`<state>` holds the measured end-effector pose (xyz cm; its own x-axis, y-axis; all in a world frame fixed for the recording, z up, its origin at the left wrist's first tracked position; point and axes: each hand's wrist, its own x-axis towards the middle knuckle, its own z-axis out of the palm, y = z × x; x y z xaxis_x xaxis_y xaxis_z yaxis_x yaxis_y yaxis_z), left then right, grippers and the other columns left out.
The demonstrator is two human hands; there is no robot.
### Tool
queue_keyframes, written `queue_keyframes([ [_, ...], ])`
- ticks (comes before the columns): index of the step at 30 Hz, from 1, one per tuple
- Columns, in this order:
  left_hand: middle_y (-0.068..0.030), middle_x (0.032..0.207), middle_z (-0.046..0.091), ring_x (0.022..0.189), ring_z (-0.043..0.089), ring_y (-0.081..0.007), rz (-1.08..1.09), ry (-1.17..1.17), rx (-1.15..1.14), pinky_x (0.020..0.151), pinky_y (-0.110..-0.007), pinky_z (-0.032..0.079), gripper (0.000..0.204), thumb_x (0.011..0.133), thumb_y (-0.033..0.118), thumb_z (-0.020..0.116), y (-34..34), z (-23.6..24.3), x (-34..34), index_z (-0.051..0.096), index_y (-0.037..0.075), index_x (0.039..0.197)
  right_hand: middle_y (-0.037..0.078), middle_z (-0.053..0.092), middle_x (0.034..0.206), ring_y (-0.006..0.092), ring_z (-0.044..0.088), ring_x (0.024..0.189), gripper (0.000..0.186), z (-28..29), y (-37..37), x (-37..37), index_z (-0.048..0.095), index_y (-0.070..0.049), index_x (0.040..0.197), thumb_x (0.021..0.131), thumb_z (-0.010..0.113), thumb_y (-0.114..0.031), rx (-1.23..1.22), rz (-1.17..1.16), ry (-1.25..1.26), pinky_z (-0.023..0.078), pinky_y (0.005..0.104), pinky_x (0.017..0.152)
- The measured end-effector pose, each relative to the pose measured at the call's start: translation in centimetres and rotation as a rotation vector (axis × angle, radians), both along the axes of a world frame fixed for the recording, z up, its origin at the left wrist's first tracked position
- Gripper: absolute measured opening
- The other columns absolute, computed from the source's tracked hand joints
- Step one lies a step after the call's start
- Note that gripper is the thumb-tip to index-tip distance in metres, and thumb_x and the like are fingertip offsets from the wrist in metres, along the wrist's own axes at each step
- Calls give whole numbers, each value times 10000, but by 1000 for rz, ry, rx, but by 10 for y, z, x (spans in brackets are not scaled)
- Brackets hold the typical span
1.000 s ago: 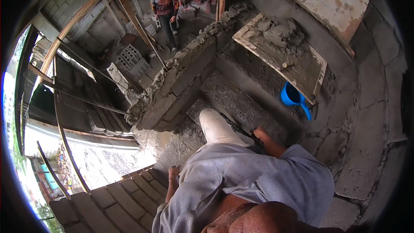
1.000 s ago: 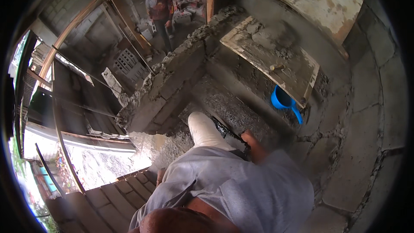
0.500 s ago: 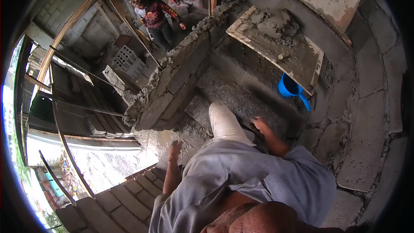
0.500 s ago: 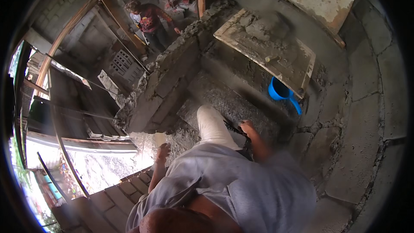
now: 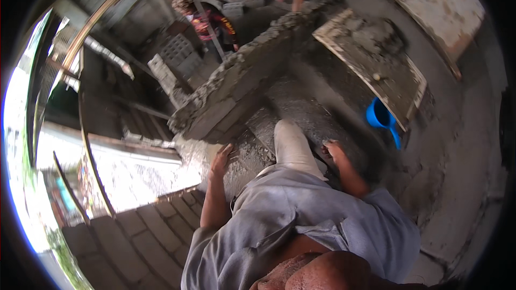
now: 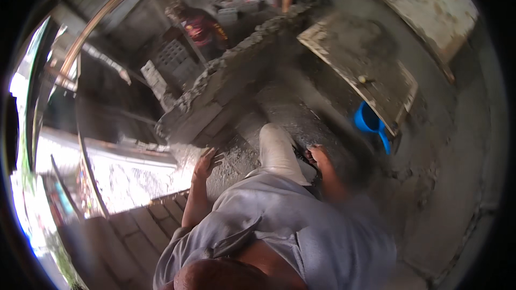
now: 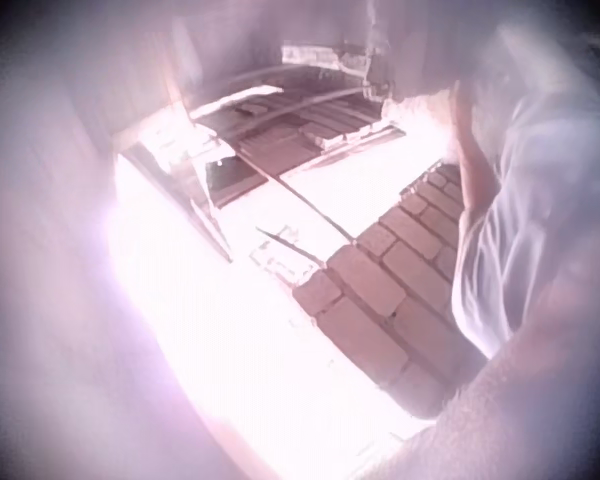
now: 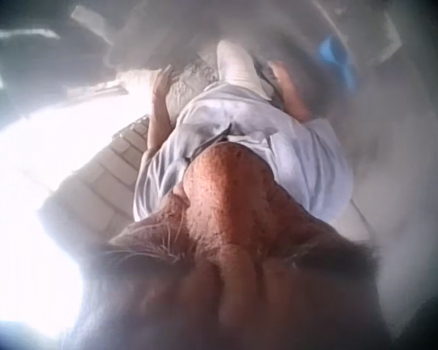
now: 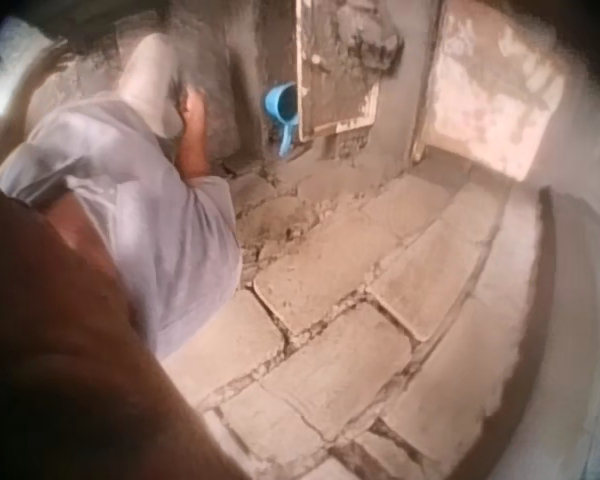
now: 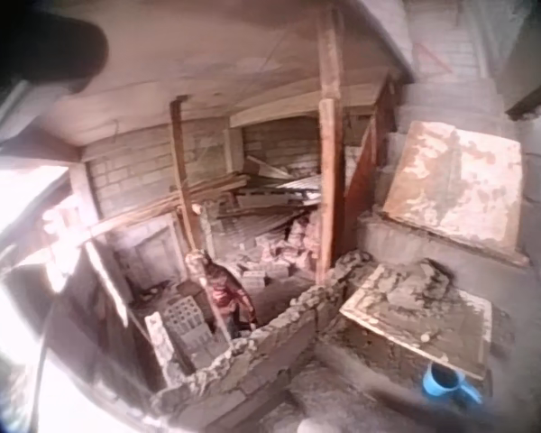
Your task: The person spreads mortar onto a wall using a trowel, receives a bucket of mortar and empties it onto a board, then receives a concrete block and positions it onto the wall.
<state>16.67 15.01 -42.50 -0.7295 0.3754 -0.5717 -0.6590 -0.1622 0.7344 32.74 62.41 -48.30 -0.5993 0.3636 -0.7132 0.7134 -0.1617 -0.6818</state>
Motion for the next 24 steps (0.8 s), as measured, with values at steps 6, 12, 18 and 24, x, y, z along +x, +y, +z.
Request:
queue_keyframes([
  [6,-110,1199,621,995,643,-231,78,-23,-74,787,-353,533,440,964,322,570,-60,-18,27,500,45,1298,-5,646,811,109,594,660,205,13,-10,-24,622,-126,977,917,601,-322,-15,50,18,486,322,556],
  [12,-82,1046,628,846,628,-243,442,-250,-210,658,-378,509,290,970,270,538,-138,-66,91,540,65,1175,-5,651,807,90,589,644,196,27,-20,-49,627,-119,947,927,596,-312,-9,136,17,482,287,512],
  [18,-56,765,579,589,559,-245,356,90,-161,477,-401,446,220,948,270,570,-172,-115,155,568,52,917,0,651,801,88,590,641,185,40,-32,-65,626,-103,948,930,602,-286,-28,145,61,479,273,497],
  [24,-118,953,615,764,618,-280,335,395,-294,624,-421,498,333,934,300,585,-145,-126,167,564,33,1134,1,653,804,89,591,636,186,36,-35,-60,621,-105,981,925,607,-282,-30,136,64,484,274,498],
])
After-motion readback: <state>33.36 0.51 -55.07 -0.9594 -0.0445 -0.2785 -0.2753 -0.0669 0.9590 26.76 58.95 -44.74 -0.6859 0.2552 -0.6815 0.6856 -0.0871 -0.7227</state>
